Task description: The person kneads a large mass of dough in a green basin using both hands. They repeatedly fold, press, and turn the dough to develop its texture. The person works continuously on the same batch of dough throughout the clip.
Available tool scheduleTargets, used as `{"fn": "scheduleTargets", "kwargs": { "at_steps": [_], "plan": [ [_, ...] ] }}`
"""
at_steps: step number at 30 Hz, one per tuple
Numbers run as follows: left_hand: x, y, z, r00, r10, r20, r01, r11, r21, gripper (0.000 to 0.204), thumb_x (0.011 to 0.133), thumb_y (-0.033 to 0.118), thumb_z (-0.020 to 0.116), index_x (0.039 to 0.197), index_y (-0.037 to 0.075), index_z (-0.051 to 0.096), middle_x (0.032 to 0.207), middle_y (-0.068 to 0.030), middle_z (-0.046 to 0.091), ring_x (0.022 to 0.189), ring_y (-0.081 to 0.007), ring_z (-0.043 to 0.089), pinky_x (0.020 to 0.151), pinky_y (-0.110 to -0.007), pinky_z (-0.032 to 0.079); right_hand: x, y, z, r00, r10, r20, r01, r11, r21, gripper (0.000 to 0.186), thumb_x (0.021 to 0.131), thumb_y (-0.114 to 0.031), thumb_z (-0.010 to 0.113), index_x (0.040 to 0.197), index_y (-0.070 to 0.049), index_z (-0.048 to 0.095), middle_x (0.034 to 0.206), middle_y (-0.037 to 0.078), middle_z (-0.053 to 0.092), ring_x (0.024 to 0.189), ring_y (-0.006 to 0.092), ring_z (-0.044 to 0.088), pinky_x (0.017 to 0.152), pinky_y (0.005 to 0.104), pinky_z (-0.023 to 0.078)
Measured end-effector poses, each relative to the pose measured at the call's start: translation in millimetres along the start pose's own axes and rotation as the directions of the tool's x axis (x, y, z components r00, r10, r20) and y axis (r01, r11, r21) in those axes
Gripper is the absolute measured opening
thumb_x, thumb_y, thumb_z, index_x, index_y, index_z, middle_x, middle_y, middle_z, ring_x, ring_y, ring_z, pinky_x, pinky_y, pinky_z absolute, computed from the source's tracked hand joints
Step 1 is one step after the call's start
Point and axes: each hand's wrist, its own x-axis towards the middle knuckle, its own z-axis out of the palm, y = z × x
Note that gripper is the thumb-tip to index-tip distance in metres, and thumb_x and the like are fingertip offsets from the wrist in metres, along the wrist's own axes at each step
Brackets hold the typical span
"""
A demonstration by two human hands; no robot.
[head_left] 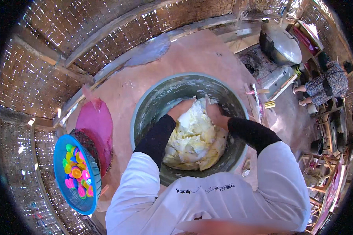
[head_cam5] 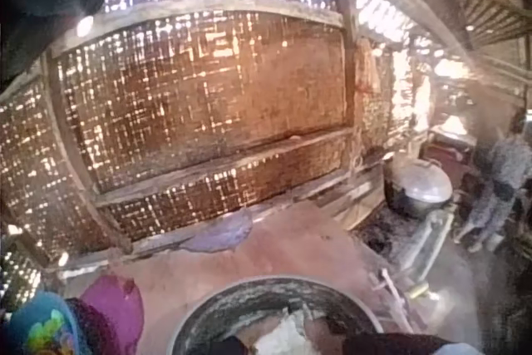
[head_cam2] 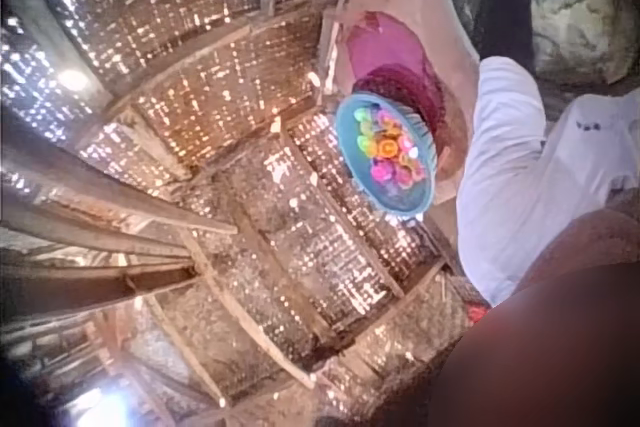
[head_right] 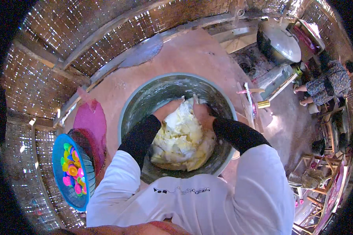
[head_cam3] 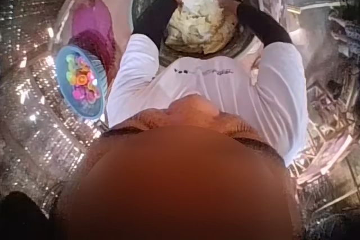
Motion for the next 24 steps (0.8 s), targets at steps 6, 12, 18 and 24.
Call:
{"fn": "scheduleTargets", "kwargs": {
  "at_steps": [6,12,18,24],
  "plan": [
    [-17.0,-80.7,-7.5,0.96,-0.264,-0.099,0.141,0.754,-0.642,0.045,0.09,0.039,0.034,0.108,0.002,0.053,0.106,-0.0088,0.058,0.09,-0.0195,0.057,0.082,-0.031,0.043,28.1,-61.9,20.5,0.959,-0.08,0.272,0.143,0.965,-0.218,0.077,0.077,-0.062,0.037,0.115,0.004,0.047,0.115,0.023,0.05,0.108,0.0373,0.046,0.092,0.0396,0.036],
    [-94.2,-49.1,-14.0,0.952,-0.077,0.297,0.307,0.22,-0.926,0.044,0.09,0.038,0.034,0.112,0.003,0.05,0.107,-0.0106,0.056,0.093,-0.0219,0.054,0.085,-0.036,0.041,-20.5,-88.4,11.5,0.832,-0.059,0.552,0.228,0.943,-0.243,0.082,0.072,-0.063,0.048,0.117,0.005,0.045,0.117,0.024,0.047,0.111,0.0337,0.045,0.094,0.0373,0.034],
    [-214.1,37.2,-10.9,0.972,0.215,0.094,-0.23,0.951,0.208,0.038,0.075,0.027,0.061,0.106,0.008,0.053,0.103,-0.0094,0.056,0.091,-0.0247,0.055,0.083,-0.038,0.04,-96.5,-21.4,-57.7,0.462,-0.611,0.643,0.797,0.605,0.003,0.062,0.066,-0.044,0.064,0.107,0.001,0.051,0.103,0.021,0.055,0.094,0.0344,0.054,0.082,0.0398,0.043],
    [-232.4,65.1,35.3,0.913,0.071,0.402,-0.373,0.546,0.75,0.027,0.06,0.031,0.068,0.082,0.016,0.062,0.08,-0.0067,0.057,0.083,-0.0219,0.056,0.075,-0.035,0.037,-142.7,3.5,-49.5,0.288,-0.419,0.861,0.956,0.175,-0.235,0.024,0.065,-0.016,0.059,0.083,-0.001,0.061,0.083,0.017,0.061,0.077,0.0291,0.061,0.067,0.0393,0.049]
  ]
}}
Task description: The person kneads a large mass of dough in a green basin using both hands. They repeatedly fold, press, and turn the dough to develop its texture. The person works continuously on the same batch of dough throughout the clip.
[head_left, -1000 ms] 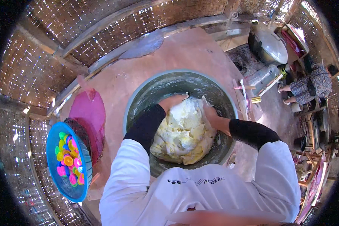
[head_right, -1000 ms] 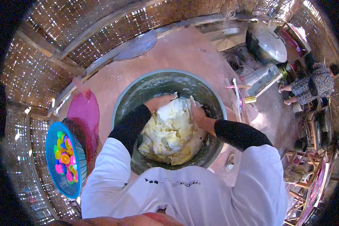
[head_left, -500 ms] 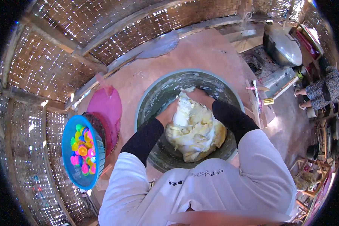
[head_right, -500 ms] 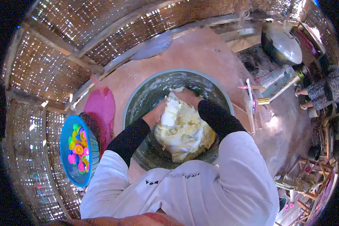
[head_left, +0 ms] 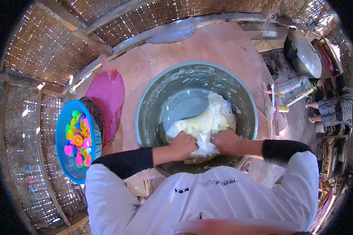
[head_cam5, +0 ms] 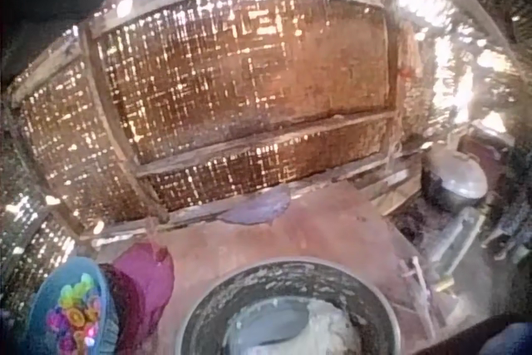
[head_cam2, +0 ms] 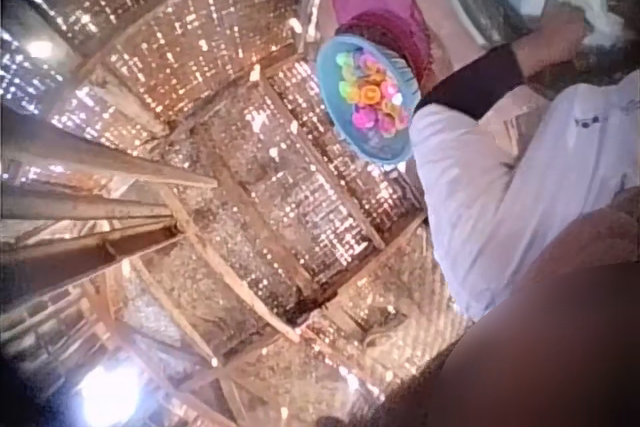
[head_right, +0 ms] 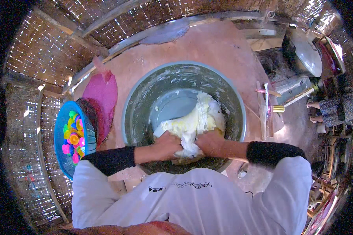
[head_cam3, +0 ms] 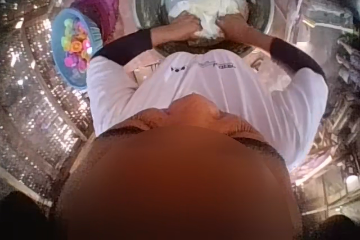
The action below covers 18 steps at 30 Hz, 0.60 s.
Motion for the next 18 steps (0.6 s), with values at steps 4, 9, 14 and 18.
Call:
{"fn": "scheduleTargets", "kwargs": {
  "at_steps": [4,9,14,18],
  "plan": [
    [42.5,-29.6,27.0,0.985,-0.164,0.052,0.158,0.983,0.097,0.033,0.052,0.044,0.071,0.069,0.016,0.066,0.068,-0.0044,0.06,0.076,-0.022,0.056,0.073,-0.035,0.035,59.4,12.5,22.5,0.993,0.114,0.024,-0.112,0.99,-0.081,0.013,0.066,-0.011,0.055,0.068,-0.002,0.064,0.07,0.017,0.062,0.064,0.0282,0.062,0.055,0.0406,0.049],
    [65.1,-60.3,32.0,0.951,-0.307,0.02,0.305,0.949,0.078,0.052,0.048,0.053,0.069,0.071,0.006,0.065,0.074,-0.0106,0.06,0.074,-0.0248,0.056,0.075,-0.039,0.033,112.8,38.9,36.2,0.954,0.282,-0.101,-0.29,0.953,-0.084,0.012,0.062,-0.01,0.057,0.069,-0.004,0.064,0.072,0.014,0.062,0.066,0.0268,0.062,0.057,0.0392,0.049],
    [43.7,-64.1,14.0,0.992,-0.015,0.121,0.056,0.936,-0.346,0.069,0.054,0.044,0.072,0.1,-0.004,0.055,0.109,-0.0219,0.05,0.101,-0.0317,0.048,0.087,-0.038,0.033,88.6,51.8,15.8,0.963,0.059,0.265,-0.099,0.985,0.138,0.03,0.069,-0.025,0.061,0.085,0.001,0.06,0.085,0.017,0.061,0.076,0.03,0.06,0.065,0.0379,0.048],
    [-9.5,-79.3,-50.0,0.99,-0.093,-0.11,0.03,0.879,-0.476,0.058,0.068,0.034,0.067,0.11,-0.002,0.048,0.111,-0.0219,0.05,0.105,-0.0304,0.048,0.089,-0.035,0.036,22.4,29.4,-23.2,0.994,0.041,0.101,-0.079,0.91,0.407,0.043,0.068,-0.028,0.065,0.092,0.007,0.055,0.081,0.022,0.06,0.077,0.0353,0.059,0.068,0.0368,0.048]
  ]
}}
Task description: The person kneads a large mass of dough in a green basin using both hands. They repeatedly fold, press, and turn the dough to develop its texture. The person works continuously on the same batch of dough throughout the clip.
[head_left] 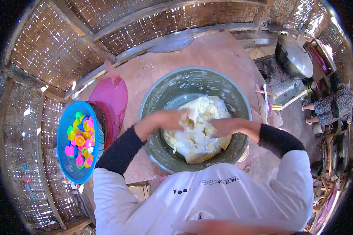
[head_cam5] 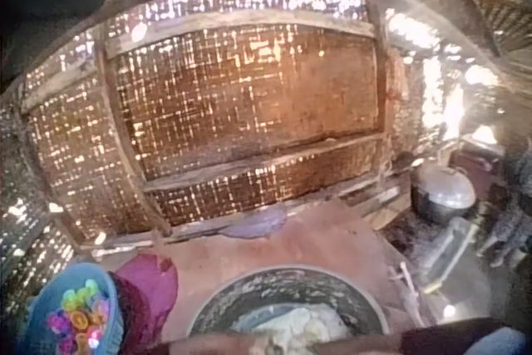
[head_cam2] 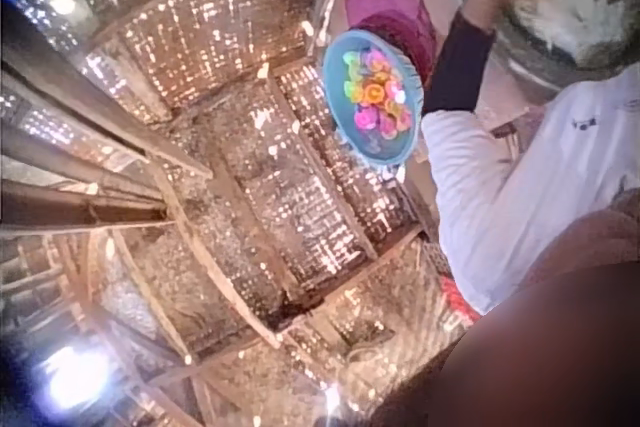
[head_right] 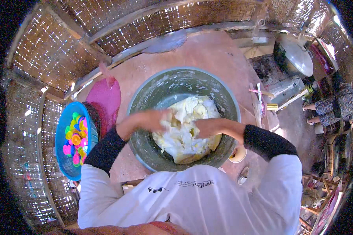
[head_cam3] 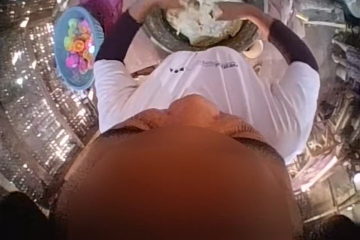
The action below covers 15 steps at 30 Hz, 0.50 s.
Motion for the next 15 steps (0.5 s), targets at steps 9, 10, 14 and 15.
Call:
{"fn": "scheduleTargets", "kwargs": {
  "at_steps": [9,10,14,15],
  "plan": [
    [107.2,-102.2,46.2,0.958,-0.286,-0.017,0.129,0.482,-0.866,0.046,0.089,0.037,0.037,0.103,-0.004,0.052,0.098,-0.0141,0.059,0.089,-0.0208,0.056,0.079,-0.033,0.043,17.4,63.2,36.4,0.715,0.318,-0.623,-0.419,0.908,-0.018,0.099,0.059,-0.045,0.073,0.124,0.011,0.025,0.118,0.03,0.041,0.11,0.0406,0.04,0.094,0.0372,0.034],
    [117.9,-109.9,49.0,0.975,-0.214,0.052,0.141,0.426,-0.894,0.047,0.09,0.039,0.033,0.105,-0.002,0.051,0.1,-0.0125,0.058,0.088,-0.0192,0.056,0.079,-0.032,0.044,27.4,66.4,32.3,0.716,0.422,-0.556,-0.5,0.866,0.014,0.103,0.057,-0.046,0.073,0.125,0.012,0.023,0.12,0.031,0.038,0.112,0.0413,0.038,0.096,0.0377,0.032],
    [144.6,-91.4,47.7,0.982,-0.128,0.14,0.168,0.24,-0.956,0.048,0.091,0.041,0.032,0.105,0.001,0.053,0.1,-0.0099,0.058,0.085,-0.0163,0.057,0.077,-0.03,0.045,57.0,65.7,25.9,0.691,0.533,-0.487,-0.614,0.789,-0.007,0.101,0.054,-0.043,0.075,0.124,0.011,0.026,0.118,0.031,0.039,0.113,0.0397,0.038,0.095,0.0379,0.032],
    [155.5,-86.7,49.0,0.983,-0.161,0.087,0.137,0.333,-0.933,0.046,0.09,0.041,0.034,0.102,0.001,0.054,0.097,-0.0093,0.059,0.083,-0.0155,0.057,0.075,-0.029,0.045,62.8,81.8,35.7,0.675,0.536,-0.507,-0.599,0.8,0.048,0.097,0.054,-0.04,0.074,0.123,0.01,0.028,0.116,0.03,0.041,0.112,0.0389,0.039,0.095,0.0382,0.033]
  ]
}}
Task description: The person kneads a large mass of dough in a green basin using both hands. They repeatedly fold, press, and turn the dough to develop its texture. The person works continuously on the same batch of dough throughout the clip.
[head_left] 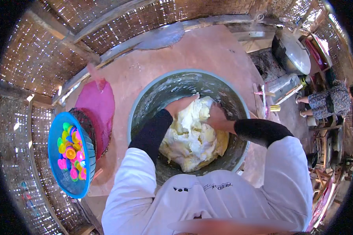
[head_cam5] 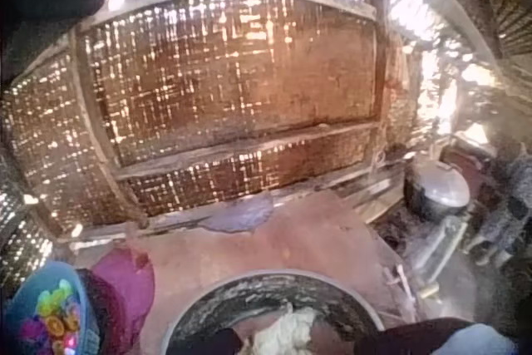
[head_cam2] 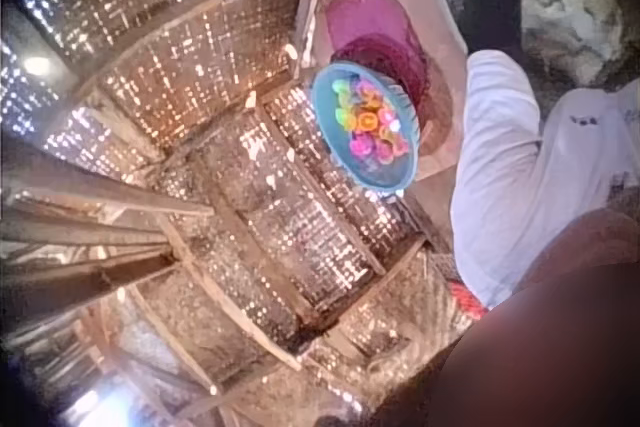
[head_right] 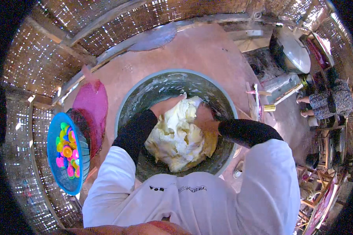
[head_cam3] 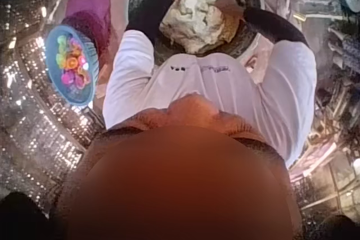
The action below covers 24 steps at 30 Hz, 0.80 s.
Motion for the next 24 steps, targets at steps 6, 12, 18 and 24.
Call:
{"fn": "scheduleTargets", "kwargs": {
  "at_steps": [6,12,18,24],
  "plan": [
    [16.1,-5.9,4.1,1.0,-0.007,0.028,0.014,0.962,-0.273,0.047,0.087,0.043,0.039,0.104,0.001,0.055,0.098,-0.009,0.059,0.081,-0.0147,0.058,0.07,-0.029,0.047,16.6,-5.6,-24.3,0.97,-0.241,-0.014,0.233,0.922,0.31,0.069,0.053,-0.028,0.071,0.11,-0.001,0.043,0.108,0.023,0.049,0.101,0.0351,0.047,0.083,0.0412,0.04],
    [-25.1,-30.9,12.7,0.926,0.316,-0.207,-0.219,0.895,0.389,0.048,0.086,0.037,0.045,0.116,0.001,0.045,0.109,-0.0125,0.052,0.098,-0.0226,0.05,0.085,-0.033,0.04,6.8,-12.8,-41.7,0.785,-0.612,-0.099,0.607,0.727,0.321,0.039,0.066,-0.02,0.062,0.096,0.002,0.052,0.092,0.022,0.053,0.093,0.0347,0.051,0.076,0.0421,0.044],
    [-162.9,-1.6,69.8,0.844,0.48,0.238,-0.352,0.163,0.922,0.058,0.075,0.033,0.059,0.123,0.007,0.039,0.115,-0.0166,0.046,0.107,-0.0318,0.044,0.088,-0.039,0.037,-59.8,-9.1,-47.5,0.698,-0.713,0.069,0.714,0.687,-0.135,0.032,0.065,-0.012,0.058,0.092,0.003,0.055,0.095,0.022,0.052,0.093,0.033,0.052,0.068,0.0408,0.049],
    [-203.0,-29.6,113.5,0.925,0.224,0.307,-0.23,-0.313,0.922,0.035,0.066,0.025,0.061,0.098,0.012,0.054,0.096,-0.0057,0.054,0.089,-0.0234,0.052,0.074,-0.037,0.041,-126.5,-47.1,-79.3,0.489,-0.835,0.254,0.872,0.461,-0.163,0.016,0.064,-0.012,0.055,0.075,-0.003,0.061,0.074,0.013,0.058,0.076,0.0265,0.059,0.061,0.0393,0.049]
  ]
}}
